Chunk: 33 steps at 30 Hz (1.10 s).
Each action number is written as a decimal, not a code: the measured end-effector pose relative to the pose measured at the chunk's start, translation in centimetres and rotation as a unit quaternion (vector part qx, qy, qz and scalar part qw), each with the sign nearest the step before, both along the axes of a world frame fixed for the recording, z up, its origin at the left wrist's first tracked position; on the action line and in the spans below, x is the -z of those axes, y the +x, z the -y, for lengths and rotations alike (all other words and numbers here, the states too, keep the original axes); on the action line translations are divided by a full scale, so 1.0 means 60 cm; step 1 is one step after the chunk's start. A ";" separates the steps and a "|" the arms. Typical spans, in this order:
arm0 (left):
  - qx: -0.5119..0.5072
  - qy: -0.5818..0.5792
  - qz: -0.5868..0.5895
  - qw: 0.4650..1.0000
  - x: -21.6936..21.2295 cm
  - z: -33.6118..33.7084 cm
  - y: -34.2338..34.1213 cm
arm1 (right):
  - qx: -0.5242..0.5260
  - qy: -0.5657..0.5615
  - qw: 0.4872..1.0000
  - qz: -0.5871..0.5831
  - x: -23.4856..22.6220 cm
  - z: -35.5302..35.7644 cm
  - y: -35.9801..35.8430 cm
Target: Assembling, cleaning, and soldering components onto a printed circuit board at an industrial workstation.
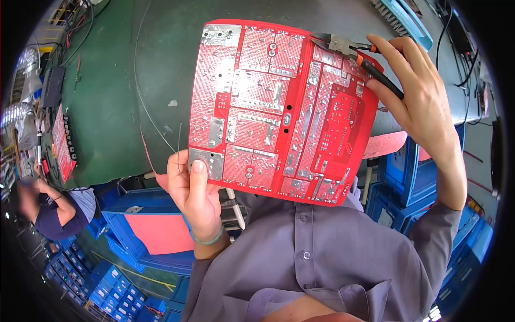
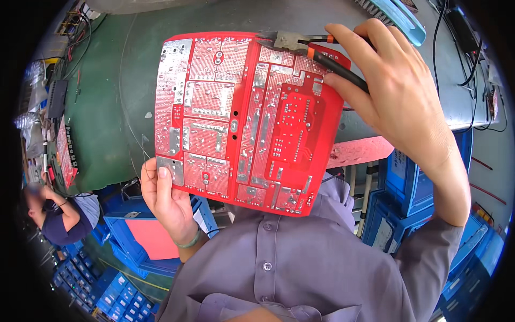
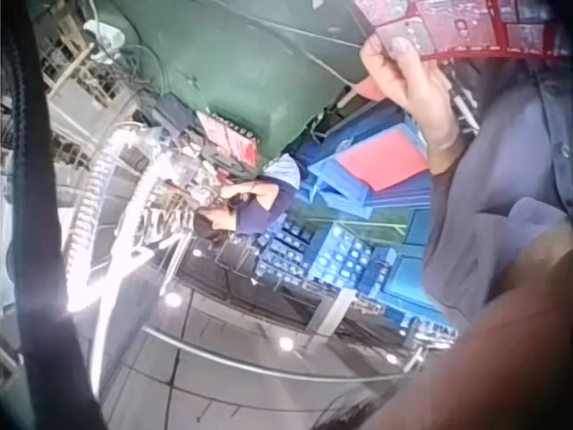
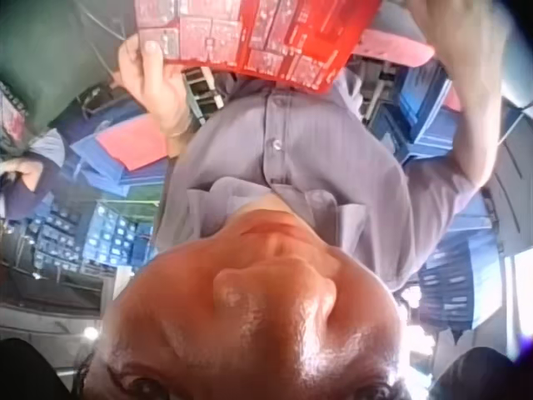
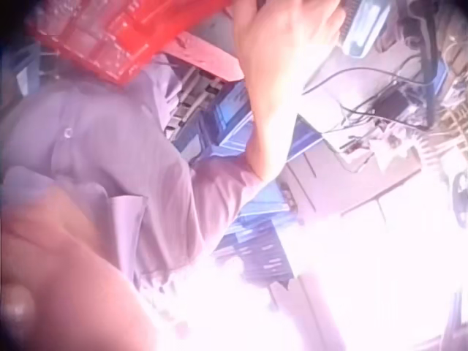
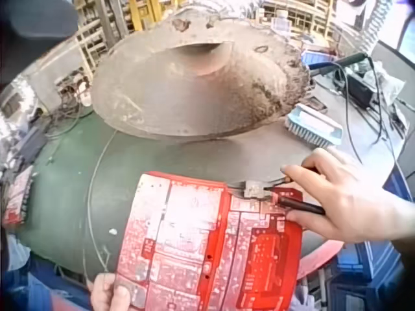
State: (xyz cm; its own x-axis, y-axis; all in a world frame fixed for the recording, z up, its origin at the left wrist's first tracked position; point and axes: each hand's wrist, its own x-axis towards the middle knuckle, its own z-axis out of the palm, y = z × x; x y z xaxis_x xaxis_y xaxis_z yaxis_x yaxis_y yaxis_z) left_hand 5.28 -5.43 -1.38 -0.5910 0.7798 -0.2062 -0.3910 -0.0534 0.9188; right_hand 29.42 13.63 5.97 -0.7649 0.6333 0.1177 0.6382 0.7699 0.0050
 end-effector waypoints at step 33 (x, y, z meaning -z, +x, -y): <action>0.022 0.026 0.020 0.999 0.007 0.003 -0.007 | -0.020 0.027 0.999 0.000 -0.007 -0.006 -0.032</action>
